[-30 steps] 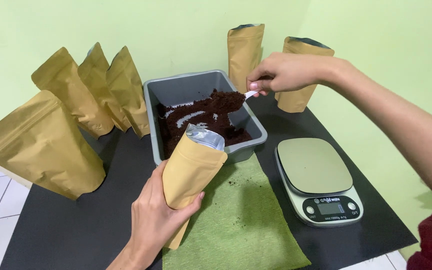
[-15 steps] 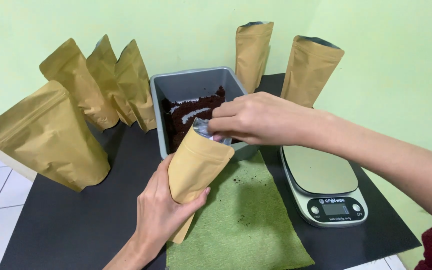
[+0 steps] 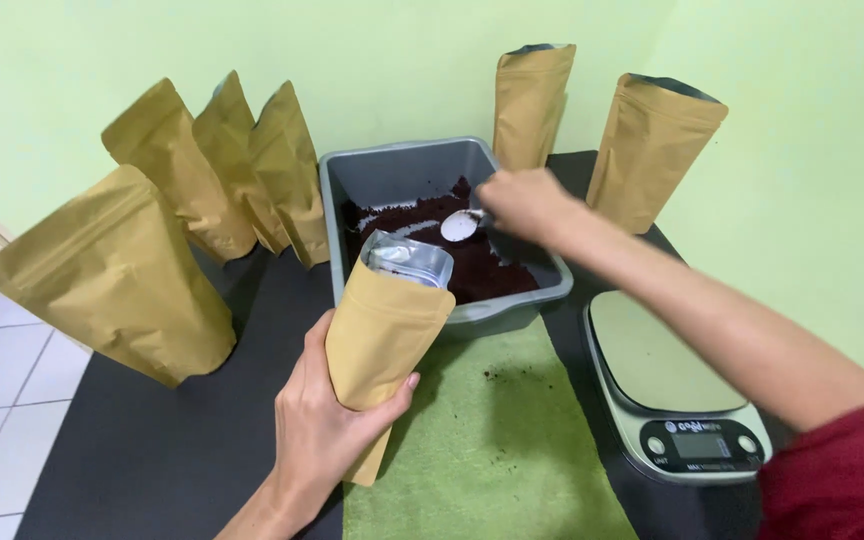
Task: Filling and weighing coffee bags with ground coffee using a spoon and a digital scale.
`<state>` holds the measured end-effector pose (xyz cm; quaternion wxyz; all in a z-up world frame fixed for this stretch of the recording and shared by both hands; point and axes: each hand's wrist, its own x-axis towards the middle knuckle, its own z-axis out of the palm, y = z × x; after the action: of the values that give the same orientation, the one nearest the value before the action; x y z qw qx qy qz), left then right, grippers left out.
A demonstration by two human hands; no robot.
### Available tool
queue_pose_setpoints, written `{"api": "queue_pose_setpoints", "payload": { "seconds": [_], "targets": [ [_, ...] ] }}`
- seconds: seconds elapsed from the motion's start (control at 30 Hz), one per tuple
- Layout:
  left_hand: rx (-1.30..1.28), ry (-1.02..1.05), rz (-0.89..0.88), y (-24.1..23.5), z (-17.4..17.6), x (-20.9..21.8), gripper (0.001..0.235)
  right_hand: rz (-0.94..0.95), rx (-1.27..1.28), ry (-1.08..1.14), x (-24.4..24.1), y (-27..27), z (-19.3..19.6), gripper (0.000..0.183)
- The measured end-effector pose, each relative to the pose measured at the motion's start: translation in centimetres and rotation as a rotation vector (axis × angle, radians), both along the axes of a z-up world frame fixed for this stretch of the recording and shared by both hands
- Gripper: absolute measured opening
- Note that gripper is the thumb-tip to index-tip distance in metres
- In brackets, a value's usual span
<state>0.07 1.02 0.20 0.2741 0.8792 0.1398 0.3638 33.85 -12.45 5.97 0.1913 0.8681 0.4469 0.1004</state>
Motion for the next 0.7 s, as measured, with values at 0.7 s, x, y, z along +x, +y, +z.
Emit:
{"api": "queue_pose_setpoints", "payload": {
  "seconds": [0.7],
  "targets": [
    [0.063,-0.039,0.019,0.9,-0.9,0.7,0.091,0.379,0.185,0.785,-0.9,5.5,-5.9,0.017]
  ]
}}
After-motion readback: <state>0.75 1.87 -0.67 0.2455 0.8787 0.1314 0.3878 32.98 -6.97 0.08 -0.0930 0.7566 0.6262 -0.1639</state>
